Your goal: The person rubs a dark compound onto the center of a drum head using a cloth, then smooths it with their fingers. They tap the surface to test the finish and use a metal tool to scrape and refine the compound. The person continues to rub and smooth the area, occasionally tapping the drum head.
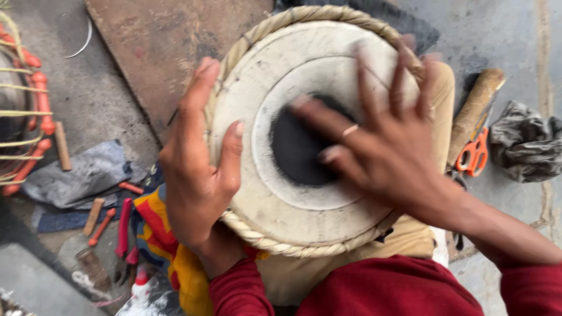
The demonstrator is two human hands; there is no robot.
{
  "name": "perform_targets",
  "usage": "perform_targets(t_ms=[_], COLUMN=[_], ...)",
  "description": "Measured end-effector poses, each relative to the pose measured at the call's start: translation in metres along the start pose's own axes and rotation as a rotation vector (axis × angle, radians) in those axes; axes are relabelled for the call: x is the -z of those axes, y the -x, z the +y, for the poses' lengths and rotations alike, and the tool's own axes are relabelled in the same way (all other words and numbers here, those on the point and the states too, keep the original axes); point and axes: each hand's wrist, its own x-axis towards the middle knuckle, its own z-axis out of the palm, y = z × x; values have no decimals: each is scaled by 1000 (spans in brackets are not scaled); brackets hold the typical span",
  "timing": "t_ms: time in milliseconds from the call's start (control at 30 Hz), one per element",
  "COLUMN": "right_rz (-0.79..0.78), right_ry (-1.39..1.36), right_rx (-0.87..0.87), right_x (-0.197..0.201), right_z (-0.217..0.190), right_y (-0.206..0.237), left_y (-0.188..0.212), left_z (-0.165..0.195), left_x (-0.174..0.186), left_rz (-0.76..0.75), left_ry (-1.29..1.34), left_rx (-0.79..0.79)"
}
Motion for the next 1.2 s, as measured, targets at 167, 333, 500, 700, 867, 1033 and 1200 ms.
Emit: perform_targets(t_ms=[167, 333, 500, 700, 867, 1033, 1200], right_rz=[27, 36, 34, -14, -38, -40, 31], right_ry=[-3, -88, 60, 25, -99, -49, 184], right_rx=[-35, 103, 225, 13, 85, 205, 300], right_x=[-2, -2, -6, 10, 4, 4, 13], right_z=[-4, -24, -2, 1, -16, -13, -18], right_y=[50, 49, -5, 29, 61, 48, 21], left_y=[-1, 4, 4, 0, 5, 3, 3], left_z=[-6, -7, -7, -9, -13, -8, -4], left_x=[1, -2, -1, -4, -6, -5, -4], left_rz=[11, 18, 16, 38, 49, 51, 59], left_ry=[116, 69, -2, 48, 59, 39, 49], left_rx=[21, 16, -6, -18, -4, 2, 25])
